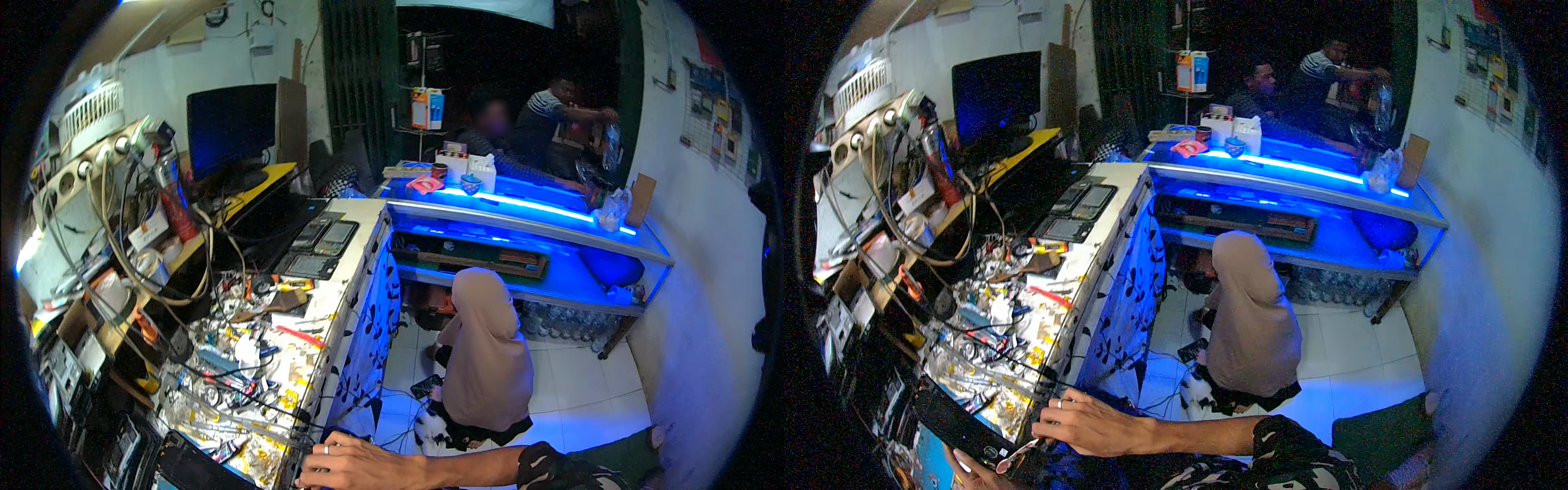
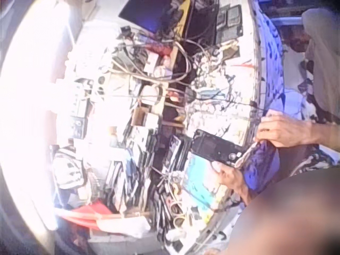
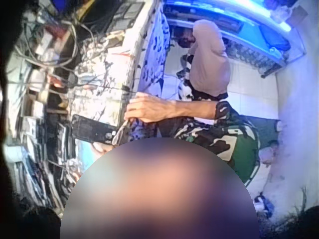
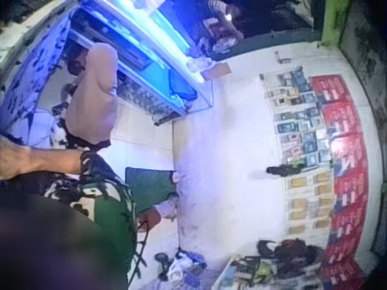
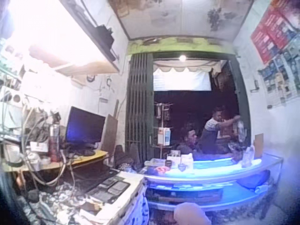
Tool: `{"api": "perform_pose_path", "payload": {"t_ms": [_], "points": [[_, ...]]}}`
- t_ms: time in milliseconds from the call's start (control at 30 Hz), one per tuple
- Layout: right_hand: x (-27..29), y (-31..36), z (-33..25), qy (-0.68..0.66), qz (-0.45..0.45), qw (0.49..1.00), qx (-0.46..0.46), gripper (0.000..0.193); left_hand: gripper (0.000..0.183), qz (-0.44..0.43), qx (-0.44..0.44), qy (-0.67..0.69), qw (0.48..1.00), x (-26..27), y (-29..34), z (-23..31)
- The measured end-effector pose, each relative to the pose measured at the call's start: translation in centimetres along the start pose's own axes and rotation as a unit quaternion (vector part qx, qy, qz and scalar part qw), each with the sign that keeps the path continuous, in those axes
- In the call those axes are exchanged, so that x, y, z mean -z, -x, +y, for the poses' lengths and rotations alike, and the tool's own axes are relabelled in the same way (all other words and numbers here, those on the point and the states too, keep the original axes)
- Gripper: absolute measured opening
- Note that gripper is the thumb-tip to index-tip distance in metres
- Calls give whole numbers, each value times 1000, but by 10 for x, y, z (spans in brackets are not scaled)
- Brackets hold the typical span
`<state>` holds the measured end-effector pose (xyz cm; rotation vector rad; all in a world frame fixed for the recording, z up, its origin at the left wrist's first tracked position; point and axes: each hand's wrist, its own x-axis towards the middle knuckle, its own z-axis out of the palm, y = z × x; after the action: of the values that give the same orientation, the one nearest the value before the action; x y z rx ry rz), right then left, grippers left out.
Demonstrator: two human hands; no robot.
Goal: The person cleans a phone back cover with a toothbrush, then uses tweezers to peel adhesive from a small component and places it into the back cover. The person handles a disassembled phone, a battery, and a back cover on a cluttered workbench.
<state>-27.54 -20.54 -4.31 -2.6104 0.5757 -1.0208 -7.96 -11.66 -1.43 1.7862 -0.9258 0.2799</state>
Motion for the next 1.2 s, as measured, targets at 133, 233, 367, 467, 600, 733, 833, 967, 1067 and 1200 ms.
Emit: {"api": "perform_pose_path", "payload": {"t_ms": [133,233,367,467,600,733,833,967,1067,1200], "points": [[4,9,2,11,18,1000,-9,28,47,-14,-2,38,999,-10,0,2],[5,13,2,4,9,1000,-20,32,47,-23,-3,41,999,-10,3,3],[8,13,4,-20,6,1000,-10,29,48,-41,21,63,997,-4,6,7],[17,11,6,-13,35,999,-3,27,51,-64,17,74,995,-2,8,9],[39,11,6,-3,77,997,3,25,51,-151,101,161,970,-3,13,2],[60,13,5,-63,122,990,-43,26,48,-254,153,226,928,-5,16,-17],[69,14,3,-147,160,971,-104,25,39,-325,177,303,878,-6,11,-28],[72,15,3,-176,173,957,-149,24,37,-360,260,425,789,-10,-1,-31],[66,15,5,-202,182,950,-156,21,47,-405,259,551,682,-14,-12,-36],[51,22,7,-193,206,935,-213,17,59,-492,188,768,365,-26,-23,-51]]}}
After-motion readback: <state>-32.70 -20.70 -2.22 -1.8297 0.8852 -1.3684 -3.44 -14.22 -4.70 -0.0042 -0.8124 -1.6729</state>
